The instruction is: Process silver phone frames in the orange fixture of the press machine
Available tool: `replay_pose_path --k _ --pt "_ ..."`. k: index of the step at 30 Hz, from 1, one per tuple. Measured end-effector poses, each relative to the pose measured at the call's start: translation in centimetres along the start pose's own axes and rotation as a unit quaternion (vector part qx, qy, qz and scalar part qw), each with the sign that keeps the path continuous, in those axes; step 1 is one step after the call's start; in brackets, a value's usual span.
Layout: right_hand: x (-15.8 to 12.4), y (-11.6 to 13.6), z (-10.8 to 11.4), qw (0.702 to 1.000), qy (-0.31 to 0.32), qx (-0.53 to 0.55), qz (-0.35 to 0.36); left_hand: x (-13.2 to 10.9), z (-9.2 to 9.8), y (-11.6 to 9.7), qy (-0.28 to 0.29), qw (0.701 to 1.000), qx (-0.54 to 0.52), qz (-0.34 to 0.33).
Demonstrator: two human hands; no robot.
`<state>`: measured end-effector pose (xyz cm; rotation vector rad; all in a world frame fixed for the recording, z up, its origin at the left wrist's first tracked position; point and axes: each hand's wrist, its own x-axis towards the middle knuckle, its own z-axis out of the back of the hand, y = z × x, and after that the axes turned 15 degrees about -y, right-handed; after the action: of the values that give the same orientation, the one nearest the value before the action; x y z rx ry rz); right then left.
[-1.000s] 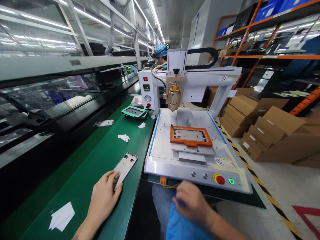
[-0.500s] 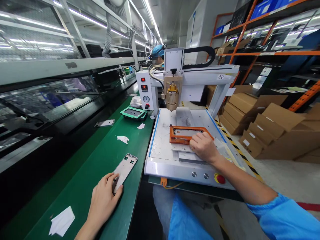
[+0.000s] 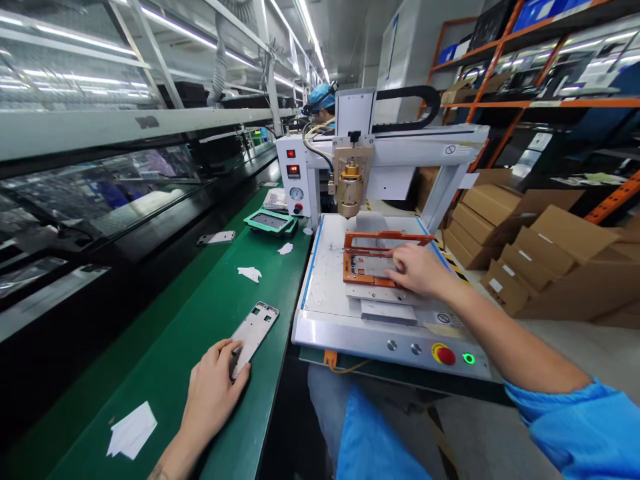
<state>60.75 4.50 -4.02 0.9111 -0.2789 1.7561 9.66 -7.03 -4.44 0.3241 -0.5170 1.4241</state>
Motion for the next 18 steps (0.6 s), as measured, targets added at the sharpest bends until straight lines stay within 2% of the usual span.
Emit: replay_pose_path --k 2,5,10,18 --pt "-0.2 0.2 -0.3 0.997 0.052 0.052 -0.012 -0.1 0.0 0.0 0.003 1.000 0.002 0.001" --pt "-0.3 0.4 -0.7 0.994 0.072 0.072 -0.029 0.0 0.0 0.0 0.004 1.000 0.005 0.003" --pt "0.3 -0.1 -0.8 0.998 0.063 0.014 -0.015 0.1 0.0 -0.1 0.010 1.000 0.000 0.006" --pt "2.5 -0.8 -1.2 0.993 0.110 -0.036 -0.031 0.0 0.1 0.0 0.014 1.000 -0.003 0.009"
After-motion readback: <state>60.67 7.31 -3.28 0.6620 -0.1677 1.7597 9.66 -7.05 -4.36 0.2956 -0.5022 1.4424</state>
